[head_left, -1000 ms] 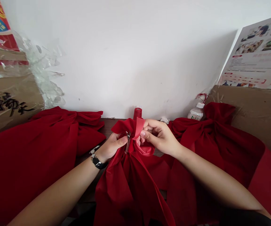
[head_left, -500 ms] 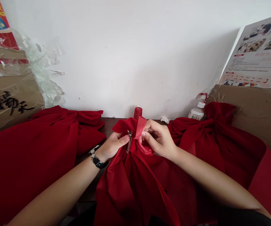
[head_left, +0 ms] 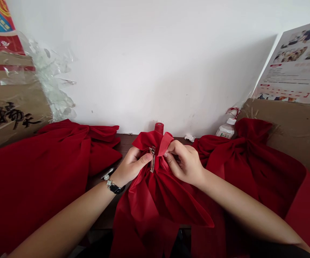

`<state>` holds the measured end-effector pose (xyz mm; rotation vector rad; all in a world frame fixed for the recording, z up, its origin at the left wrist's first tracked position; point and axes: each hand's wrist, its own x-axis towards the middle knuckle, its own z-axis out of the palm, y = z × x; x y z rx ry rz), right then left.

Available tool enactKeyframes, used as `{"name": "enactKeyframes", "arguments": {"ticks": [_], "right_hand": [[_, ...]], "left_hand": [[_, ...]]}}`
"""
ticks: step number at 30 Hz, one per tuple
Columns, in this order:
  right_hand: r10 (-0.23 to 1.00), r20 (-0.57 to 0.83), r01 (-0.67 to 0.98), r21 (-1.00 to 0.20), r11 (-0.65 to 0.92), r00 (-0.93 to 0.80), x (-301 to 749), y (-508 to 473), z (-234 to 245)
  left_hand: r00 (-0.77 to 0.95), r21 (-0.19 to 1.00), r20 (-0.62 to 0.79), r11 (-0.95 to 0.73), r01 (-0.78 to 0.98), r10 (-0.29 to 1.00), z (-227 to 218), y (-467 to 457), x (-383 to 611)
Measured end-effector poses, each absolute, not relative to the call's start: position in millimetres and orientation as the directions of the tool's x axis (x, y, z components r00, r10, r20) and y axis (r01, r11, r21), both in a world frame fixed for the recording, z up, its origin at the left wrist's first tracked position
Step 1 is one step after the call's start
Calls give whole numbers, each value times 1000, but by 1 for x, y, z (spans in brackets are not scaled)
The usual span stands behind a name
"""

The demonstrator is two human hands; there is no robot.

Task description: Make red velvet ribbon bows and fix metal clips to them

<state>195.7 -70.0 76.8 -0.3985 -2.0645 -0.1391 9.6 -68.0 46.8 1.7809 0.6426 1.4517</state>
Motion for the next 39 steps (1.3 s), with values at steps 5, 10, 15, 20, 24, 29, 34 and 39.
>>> {"name": "enactKeyframes", "arguments": {"ticks": [5, 10, 15, 20, 24, 29, 34, 39], "right_hand": [[283, 796, 365, -84, 927, -535, 202, -80, 88], [336, 777, 363, -149, 920, -533, 201, -86, 90], [374, 735, 366, -182, 913, -566, 204, -89, 96], [453, 667, 385, -260, 886, -591, 209, -93, 106], [490, 605, 351, -342, 872, -628, 212, -93, 111], [515, 562, 336, -395, 855, -647, 214, -89, 112], [508, 545, 306, -421, 854, -667, 214, -85, 110], [456, 676, 268, -370, 890, -579, 205, -80, 97]], "left_hand": [[205, 778, 611, -627, 22, 765, 46, -70, 9], [212, 739, 641, -668, 91, 738, 47, -71, 7], [211, 716, 663, -690, 100, 718, 51, -72, 7], [193, 675, 708, -731, 96, 679, 54, -73, 8], [260, 666, 700, -739, 97, 665, 55, -70, 6], [334, 684, 672, -727, 63, 661, 56, -67, 4], [338, 740, 629, -672, 15, 700, 52, -66, 4], [276, 764, 621, -645, -8, 733, 51, -67, 6]]}}
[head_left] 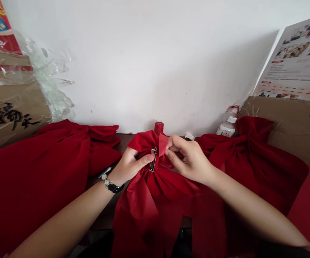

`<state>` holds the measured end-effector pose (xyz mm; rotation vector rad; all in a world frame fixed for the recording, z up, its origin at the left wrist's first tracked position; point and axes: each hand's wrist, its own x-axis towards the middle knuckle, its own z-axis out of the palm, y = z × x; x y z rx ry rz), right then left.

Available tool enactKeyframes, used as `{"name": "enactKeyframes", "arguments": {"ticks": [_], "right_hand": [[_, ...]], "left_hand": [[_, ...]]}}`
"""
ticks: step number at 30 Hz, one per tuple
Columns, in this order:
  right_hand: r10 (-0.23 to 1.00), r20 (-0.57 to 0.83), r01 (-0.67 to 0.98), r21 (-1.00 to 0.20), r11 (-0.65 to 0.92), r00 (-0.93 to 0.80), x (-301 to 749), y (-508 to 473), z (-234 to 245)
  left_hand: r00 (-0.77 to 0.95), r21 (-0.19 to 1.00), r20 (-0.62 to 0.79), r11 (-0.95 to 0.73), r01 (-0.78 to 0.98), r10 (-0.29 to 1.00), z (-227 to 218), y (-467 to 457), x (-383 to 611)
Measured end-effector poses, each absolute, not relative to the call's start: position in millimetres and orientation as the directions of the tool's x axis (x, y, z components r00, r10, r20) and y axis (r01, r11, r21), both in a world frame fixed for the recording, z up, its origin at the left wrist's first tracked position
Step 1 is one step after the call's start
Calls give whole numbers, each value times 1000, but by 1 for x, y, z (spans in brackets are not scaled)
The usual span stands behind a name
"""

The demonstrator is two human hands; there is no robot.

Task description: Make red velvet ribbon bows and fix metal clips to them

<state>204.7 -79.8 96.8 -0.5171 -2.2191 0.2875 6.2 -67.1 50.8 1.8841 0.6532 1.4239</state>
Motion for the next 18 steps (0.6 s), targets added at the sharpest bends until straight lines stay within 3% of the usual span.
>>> {"name": "enactKeyframes", "arguments": {"ticks": [8, 13, 18], "right_hand": [[277, 863, 280, -167, 945, -422, 193, -75, 74], [355, 812, 128, -335, 933, -463, 194, -72, 75], [404, 773, -6, -466, 885, -490, 196, -70, 79]], "left_hand": [[192, 823, 568, -559, -102, 800, 49, -72, 11], [216, 807, 589, -551, -211, 779, 46, -71, 13], [255, 840, 543, -509, -190, 800, 46, -71, 12]]}}
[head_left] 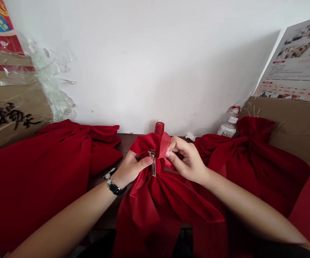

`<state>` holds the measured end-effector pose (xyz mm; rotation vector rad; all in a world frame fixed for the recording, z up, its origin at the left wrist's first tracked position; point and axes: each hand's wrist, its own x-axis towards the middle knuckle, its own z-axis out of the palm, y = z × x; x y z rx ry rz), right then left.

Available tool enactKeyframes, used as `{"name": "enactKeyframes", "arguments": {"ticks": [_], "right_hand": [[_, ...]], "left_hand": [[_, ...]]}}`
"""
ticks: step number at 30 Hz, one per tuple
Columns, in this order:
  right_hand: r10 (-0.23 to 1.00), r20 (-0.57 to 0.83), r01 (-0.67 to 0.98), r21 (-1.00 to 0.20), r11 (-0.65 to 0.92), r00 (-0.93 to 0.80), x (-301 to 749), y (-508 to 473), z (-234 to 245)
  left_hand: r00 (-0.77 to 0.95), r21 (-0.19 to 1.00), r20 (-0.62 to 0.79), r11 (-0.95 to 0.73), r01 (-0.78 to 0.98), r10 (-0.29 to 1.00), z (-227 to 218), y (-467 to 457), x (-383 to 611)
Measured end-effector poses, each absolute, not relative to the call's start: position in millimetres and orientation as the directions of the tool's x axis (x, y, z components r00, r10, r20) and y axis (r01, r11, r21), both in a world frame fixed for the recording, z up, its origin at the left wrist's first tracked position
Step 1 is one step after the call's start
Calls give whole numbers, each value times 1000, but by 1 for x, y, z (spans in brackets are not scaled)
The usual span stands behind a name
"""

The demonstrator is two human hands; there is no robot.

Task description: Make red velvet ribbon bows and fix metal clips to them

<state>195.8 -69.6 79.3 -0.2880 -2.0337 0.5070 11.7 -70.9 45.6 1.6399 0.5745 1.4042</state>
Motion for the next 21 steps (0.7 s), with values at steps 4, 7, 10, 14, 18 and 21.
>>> {"name": "enactKeyframes", "arguments": {"ticks": [4, 7, 10, 14, 18, 21], "right_hand": [[399, 771, -8, -464, 886, -497, 197, -70, 82], [428, 751, -32, -511, 859, -503, 197, -69, 82], [444, 738, -76, -552, 830, -508, 196, -67, 79], [432, 761, -68, -525, 848, -483, 195, -66, 76], [347, 819, 20, -380, 925, -458, 195, -69, 77], [276, 845, 71, -275, 959, -458, 196, -70, 79]], "left_hand": [[261, 850, 525, -485, -203, 810, 43, -71, 10], [294, 863, 502, -447, -237, 813, 41, -71, 10], [334, 879, 473, -408, -247, 816, 41, -70, 9], [348, 881, 468, -398, -257, 812, 42, -70, 10], [332, 877, 477, -418, -236, 813, 42, -69, 10], [355, 880, 475, -424, -216, 805, 42, -68, 9]]}}
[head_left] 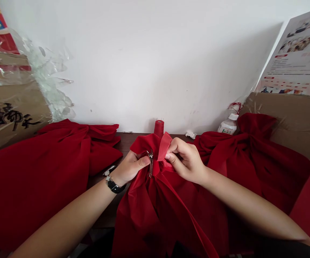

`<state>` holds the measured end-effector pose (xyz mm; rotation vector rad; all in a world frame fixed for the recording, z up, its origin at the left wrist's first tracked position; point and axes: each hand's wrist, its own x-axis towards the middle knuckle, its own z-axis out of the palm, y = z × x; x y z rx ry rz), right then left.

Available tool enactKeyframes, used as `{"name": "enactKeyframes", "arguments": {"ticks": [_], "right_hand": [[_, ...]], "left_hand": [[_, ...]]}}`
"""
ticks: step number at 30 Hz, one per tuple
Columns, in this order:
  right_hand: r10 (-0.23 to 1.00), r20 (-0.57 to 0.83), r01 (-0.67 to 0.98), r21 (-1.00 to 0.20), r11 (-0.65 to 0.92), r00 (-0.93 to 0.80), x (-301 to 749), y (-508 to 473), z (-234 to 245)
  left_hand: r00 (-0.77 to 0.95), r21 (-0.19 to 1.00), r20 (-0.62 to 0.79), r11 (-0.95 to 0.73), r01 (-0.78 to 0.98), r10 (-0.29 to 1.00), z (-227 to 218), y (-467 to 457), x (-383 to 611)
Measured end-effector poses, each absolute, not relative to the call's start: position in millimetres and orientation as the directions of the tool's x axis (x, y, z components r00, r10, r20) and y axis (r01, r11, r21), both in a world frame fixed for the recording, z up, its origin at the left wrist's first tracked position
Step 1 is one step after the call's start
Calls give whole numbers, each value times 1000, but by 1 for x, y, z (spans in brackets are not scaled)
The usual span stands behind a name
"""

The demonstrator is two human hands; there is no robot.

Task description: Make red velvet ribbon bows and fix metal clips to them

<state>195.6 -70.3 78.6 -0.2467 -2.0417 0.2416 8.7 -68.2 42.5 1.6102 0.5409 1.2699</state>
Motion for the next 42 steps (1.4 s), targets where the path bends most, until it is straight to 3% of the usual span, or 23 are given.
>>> {"name": "enactKeyframes", "arguments": {"ticks": [13, 20, 25, 33, 37, 42], "right_hand": [[167, 843, 213, -64, 975, -512, 200, -72, 81], [191, 811, 279, -35, 960, -553, 201, -76, 88], [236, 804, 193, -154, 969, -546, 202, -72, 88], [495, 649, -53, -635, 770, -578, 212, -56, 97], [466, 585, -136, -706, 695, -664, 214, -61, 108], [538, 575, -56, -714, 698, -616, 209, -75, 110]], "left_hand": [[381, 872, 486, -462, -159, 786, 45, -70, 10], [388, 880, 476, -428, -208, 789, 43, -68, 9], [379, 881, 474, -424, -212, 795, 43, -69, 8], [297, 864, 496, -433, -255, 816, 48, -70, 7], [203, 824, 566, -556, -109, 799, 52, -71, 7], [205, 765, 617, -640, 67, 760, 55, -74, 9]]}}
